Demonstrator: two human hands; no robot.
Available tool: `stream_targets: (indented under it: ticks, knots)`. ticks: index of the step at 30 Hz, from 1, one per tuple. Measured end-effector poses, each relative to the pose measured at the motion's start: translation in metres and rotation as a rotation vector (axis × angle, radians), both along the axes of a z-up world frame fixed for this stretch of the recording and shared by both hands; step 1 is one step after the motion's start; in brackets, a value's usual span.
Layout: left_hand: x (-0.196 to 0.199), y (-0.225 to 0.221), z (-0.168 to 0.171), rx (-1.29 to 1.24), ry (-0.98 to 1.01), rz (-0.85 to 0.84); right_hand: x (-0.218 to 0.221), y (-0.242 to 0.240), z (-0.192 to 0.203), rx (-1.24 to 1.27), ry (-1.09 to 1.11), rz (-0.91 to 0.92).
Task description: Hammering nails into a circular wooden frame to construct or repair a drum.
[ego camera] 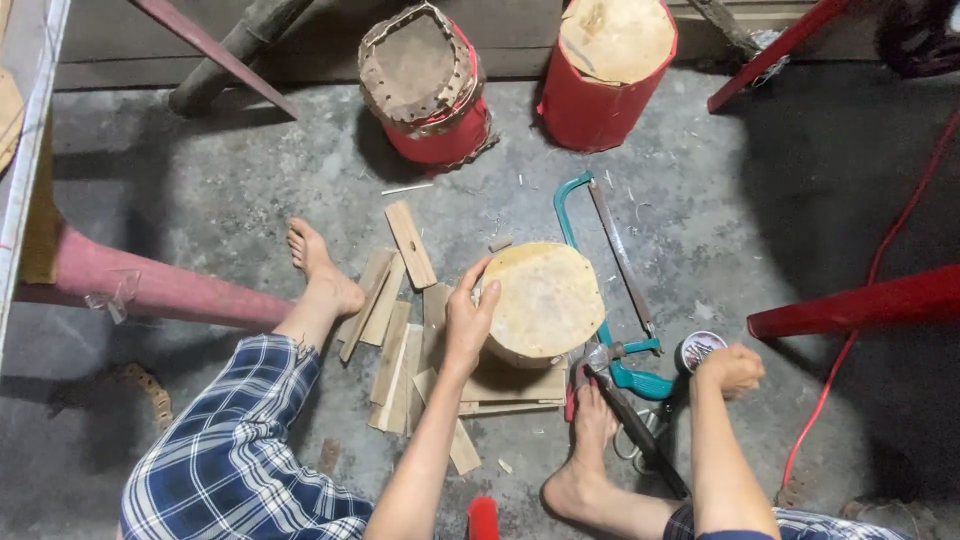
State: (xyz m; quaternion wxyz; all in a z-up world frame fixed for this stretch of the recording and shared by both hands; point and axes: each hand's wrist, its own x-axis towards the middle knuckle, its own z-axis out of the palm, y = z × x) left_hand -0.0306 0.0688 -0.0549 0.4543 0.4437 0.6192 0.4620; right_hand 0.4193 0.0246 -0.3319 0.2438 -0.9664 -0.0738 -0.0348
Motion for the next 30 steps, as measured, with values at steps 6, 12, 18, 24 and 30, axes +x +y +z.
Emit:
stream_targets:
  ticks: [6,12,18,24,30]
  knots:
    - [0.008,-0.011,0.010,-0.049,-0.174,0.028,-0.174,0.052,0.157,0.898,0.332,0.681]
    - [0.012,-0.024,-0.004,0.042,-0.268,0.110,-0.253,0.043,0.174,1.146,1.312,0.491]
    - [0.004,-0.049,-0.002,0.027,-0.278,0.245,-0.268,0.032,0.182,1.182,1.350,0.490]
    - [-0.012,-0.068,-0.023,0.099,-0.190,0.346,-0.278,0.029,0.133,1.103,1.475,0.536]
    - [-0.018,-0.071,-0.006,0.055,-0.198,0.282,-0.273,0.030,0.129,1.076,1.462,0.516]
